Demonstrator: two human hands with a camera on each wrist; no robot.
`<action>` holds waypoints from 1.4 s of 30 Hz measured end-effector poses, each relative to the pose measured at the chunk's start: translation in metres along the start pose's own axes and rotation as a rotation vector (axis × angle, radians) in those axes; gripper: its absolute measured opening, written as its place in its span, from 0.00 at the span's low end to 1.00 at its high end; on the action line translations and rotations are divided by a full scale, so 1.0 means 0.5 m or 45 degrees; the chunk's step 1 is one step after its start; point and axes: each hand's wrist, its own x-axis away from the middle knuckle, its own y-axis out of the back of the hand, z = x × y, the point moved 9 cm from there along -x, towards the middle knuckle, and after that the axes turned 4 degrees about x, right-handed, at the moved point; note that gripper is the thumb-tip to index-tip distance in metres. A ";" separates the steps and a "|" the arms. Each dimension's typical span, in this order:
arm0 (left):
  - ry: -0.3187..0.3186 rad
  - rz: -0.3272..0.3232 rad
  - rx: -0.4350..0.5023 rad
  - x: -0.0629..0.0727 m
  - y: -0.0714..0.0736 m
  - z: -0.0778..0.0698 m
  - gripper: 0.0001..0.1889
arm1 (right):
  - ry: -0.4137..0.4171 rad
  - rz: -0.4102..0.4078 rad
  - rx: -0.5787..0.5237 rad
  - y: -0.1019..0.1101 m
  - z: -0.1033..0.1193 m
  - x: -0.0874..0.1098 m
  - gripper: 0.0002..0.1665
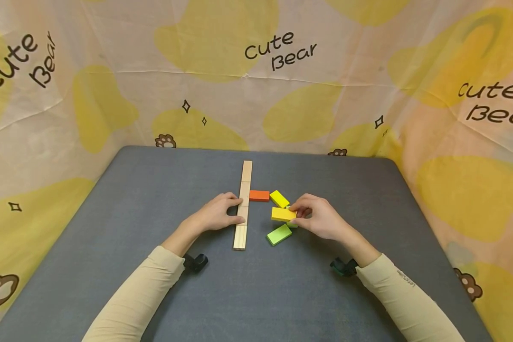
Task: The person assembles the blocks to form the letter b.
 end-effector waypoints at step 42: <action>0.013 0.011 -0.016 -0.002 0.001 0.000 0.38 | -0.024 0.195 0.117 -0.150 0.051 -0.049 0.16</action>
